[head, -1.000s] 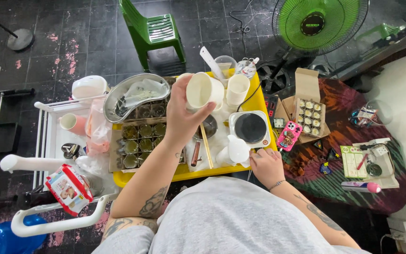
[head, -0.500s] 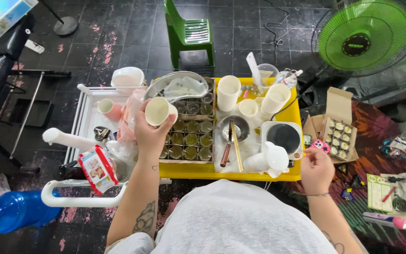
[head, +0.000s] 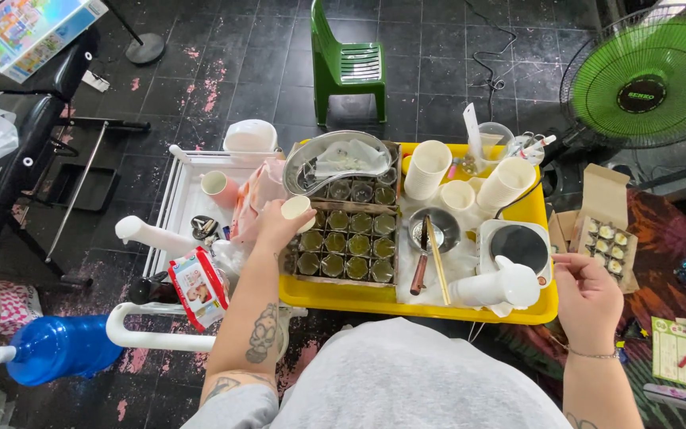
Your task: Wiping the interior of small white paper cups with a tissue to clean them.
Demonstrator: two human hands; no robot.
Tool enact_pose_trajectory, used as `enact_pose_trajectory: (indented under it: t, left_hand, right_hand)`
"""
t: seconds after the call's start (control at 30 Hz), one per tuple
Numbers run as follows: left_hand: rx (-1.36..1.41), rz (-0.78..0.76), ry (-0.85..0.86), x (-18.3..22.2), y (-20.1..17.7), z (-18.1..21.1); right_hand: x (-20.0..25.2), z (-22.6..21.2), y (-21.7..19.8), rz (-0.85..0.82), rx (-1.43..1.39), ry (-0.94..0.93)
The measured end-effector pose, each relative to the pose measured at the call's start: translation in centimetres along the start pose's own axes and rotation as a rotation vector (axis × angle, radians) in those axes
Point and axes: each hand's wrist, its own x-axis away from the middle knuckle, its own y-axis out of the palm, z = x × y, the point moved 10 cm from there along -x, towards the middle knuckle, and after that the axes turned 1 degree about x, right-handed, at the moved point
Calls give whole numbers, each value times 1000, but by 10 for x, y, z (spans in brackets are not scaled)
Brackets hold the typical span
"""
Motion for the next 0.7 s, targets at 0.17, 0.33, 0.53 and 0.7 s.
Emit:
enact_pose_trajectory:
  t: [0.17, 0.33, 0.53, 0.7]
  left_hand:
    - [161, -47, 10, 10, 0, 0]
    - [417, -61, 9, 22, -16, -3]
    - [232, 204, 262, 78, -71, 34]
    - [304, 229, 207, 125, -74, 35]
  right_hand:
    - [0, -29, -22, 56, -6, -80]
    - [-14, -126, -11, -2, 1, -148]
    - [-6, -301, 203, -753, 595, -732]
    - [39, -245, 392, -1215, 823, -1144]
